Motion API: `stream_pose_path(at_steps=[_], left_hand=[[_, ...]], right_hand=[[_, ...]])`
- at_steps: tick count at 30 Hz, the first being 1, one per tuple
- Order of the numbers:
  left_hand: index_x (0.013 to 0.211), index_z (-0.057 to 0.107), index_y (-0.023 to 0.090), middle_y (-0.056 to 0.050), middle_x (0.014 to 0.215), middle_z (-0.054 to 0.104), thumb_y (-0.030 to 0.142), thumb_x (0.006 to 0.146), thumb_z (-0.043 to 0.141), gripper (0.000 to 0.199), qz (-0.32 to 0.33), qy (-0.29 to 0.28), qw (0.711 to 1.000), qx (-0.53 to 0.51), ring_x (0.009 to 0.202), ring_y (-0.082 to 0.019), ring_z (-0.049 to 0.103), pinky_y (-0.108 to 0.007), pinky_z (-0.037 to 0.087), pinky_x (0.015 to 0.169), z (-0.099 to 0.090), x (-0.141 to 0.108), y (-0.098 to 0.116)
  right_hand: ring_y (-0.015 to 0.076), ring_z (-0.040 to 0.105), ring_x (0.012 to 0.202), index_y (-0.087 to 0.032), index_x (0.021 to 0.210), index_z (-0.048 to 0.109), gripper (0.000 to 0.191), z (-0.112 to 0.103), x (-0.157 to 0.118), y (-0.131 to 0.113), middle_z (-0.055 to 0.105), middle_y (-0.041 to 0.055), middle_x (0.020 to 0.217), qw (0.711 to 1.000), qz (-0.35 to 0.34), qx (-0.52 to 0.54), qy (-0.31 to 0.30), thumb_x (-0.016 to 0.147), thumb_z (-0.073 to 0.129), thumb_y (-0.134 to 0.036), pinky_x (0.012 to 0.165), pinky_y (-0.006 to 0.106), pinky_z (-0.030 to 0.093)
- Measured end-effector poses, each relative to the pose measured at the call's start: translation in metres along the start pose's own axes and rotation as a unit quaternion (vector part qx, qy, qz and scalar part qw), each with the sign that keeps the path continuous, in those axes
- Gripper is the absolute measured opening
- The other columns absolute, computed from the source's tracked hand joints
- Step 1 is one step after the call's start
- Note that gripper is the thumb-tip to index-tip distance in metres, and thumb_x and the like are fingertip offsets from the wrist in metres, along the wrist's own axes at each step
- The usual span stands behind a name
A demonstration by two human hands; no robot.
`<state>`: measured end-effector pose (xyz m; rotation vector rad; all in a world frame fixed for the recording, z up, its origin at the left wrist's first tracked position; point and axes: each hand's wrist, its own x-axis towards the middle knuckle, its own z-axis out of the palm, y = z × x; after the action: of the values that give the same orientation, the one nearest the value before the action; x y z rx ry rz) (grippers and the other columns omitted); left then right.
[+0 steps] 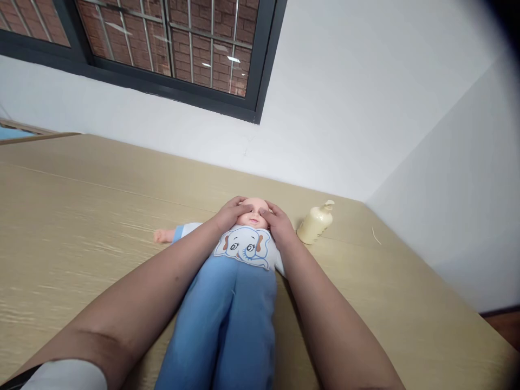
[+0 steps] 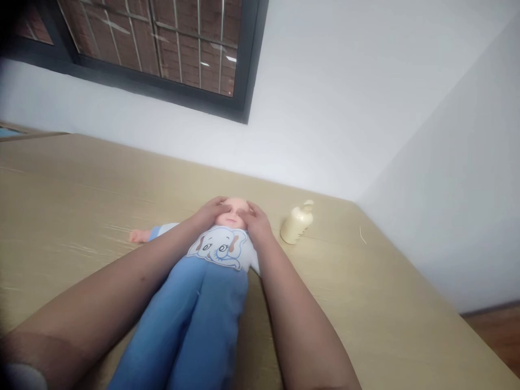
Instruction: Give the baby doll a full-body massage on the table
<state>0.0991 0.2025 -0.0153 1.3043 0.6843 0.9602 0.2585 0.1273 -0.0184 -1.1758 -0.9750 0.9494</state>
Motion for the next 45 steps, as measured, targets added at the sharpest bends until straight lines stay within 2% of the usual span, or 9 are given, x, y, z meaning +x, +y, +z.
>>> stream_pose_path(at_steps=[3,6,10,14,18,22,29,37,45], left_hand=[[0.107,0.061,0.018,-0.006,0.098,0.069,0.046,0.062,0.085,0.058,0.004,0.009,1.000,0.000,0.087,-0.024,0.068,-0.035,0.053,0.077,0.000,0.001,-0.002],[0.107,0.061,0.017,-0.006,0.097,0.068,0.046,0.063,0.084,0.058,0.003,0.017,1.000,0.016,0.087,-0.025,0.068,-0.035,0.053,0.077,0.000,0.001,-0.003],[0.104,0.063,0.018,-0.005,0.094,0.068,0.046,0.067,0.080,0.050,0.001,0.015,1.000,0.022,0.088,-0.024,0.067,-0.034,0.051,0.075,-0.001,0.001,-0.003],[0.102,0.064,0.017,-0.006,0.095,0.070,0.043,0.068,0.078,0.045,-0.003,0.009,1.000,0.023,0.090,-0.025,0.066,-0.033,0.050,0.077,-0.002,0.002,-0.003],[0.096,0.064,0.015,-0.007,0.093,0.070,0.042,0.063,0.075,0.044,0.002,0.002,0.999,-0.032,0.089,-0.025,0.066,-0.034,0.050,0.079,-0.002,0.002,-0.001],[0.097,0.062,0.014,-0.008,0.094,0.070,0.044,0.062,0.077,0.048,0.004,-0.006,0.998,-0.056,0.087,-0.024,0.066,-0.035,0.050,0.080,0.000,0.000,0.000],[0.103,0.060,0.017,-0.004,0.091,0.068,0.048,0.062,0.085,0.057,0.002,0.006,1.000,-0.017,0.082,-0.023,0.067,-0.034,0.052,0.075,0.000,0.002,-0.004],[0.099,0.066,0.016,-0.006,0.093,0.070,0.045,0.068,0.079,0.044,-0.005,0.023,0.999,0.029,0.087,-0.025,0.066,-0.034,0.051,0.076,-0.002,0.003,-0.003],[0.102,0.068,0.011,-0.013,0.103,0.072,0.043,0.065,0.082,0.051,0.013,-0.042,0.991,-0.128,0.095,-0.030,0.067,-0.040,0.051,0.085,-0.001,0.002,-0.006]], right_hand=[[0.0278,0.067,0.110,-0.025,0.128,0.065,0.064,0.002,0.000,-0.004,0.074,0.0078,0.116,0.998,0.007,-0.054,0.028,0.070,0.083,-0.045,0.101,0.046,0.052],[0.0274,0.068,0.109,-0.025,0.126,0.066,0.062,0.004,0.001,-0.005,0.073,0.0081,0.117,0.996,0.011,-0.073,0.041,0.070,0.083,-0.047,0.101,0.046,0.052],[0.0270,0.068,0.109,-0.024,0.123,0.067,0.055,0.004,0.001,-0.001,0.074,0.0074,0.117,1.000,0.009,-0.014,0.022,0.074,0.078,-0.045,0.101,0.046,0.053],[0.0278,0.069,0.109,-0.024,0.127,0.064,0.057,0.001,0.002,0.003,0.075,0.0067,0.117,0.997,0.027,0.068,-0.013,0.072,0.079,-0.036,0.102,0.048,0.053],[0.0296,0.067,0.116,-0.025,0.132,0.062,0.063,-0.003,0.002,0.004,0.073,0.0070,0.122,0.994,0.052,0.091,-0.018,0.071,0.079,-0.031,0.104,0.050,0.052],[0.0308,0.066,0.117,-0.026,0.132,0.062,0.063,-0.002,0.001,0.003,0.073,0.0076,0.122,0.997,0.033,0.065,-0.015,0.072,0.080,-0.035,0.103,0.050,0.052],[0.0278,0.070,0.105,-0.024,0.128,0.062,0.064,0.004,-0.002,-0.004,0.073,0.0095,0.116,0.999,0.017,-0.042,0.015,0.073,0.081,-0.049,0.097,0.048,0.054],[0.0284,0.070,0.106,-0.023,0.125,0.063,0.056,0.002,0.001,0.001,0.074,0.0081,0.113,0.996,0.043,0.079,-0.021,0.073,0.079,-0.038,0.098,0.047,0.055],[0.0280,0.069,0.112,-0.023,0.127,0.061,0.058,-0.005,-0.002,-0.005,0.073,0.0073,0.120,0.984,0.077,0.149,-0.052,0.072,0.078,-0.025,0.104,0.048,0.053]])
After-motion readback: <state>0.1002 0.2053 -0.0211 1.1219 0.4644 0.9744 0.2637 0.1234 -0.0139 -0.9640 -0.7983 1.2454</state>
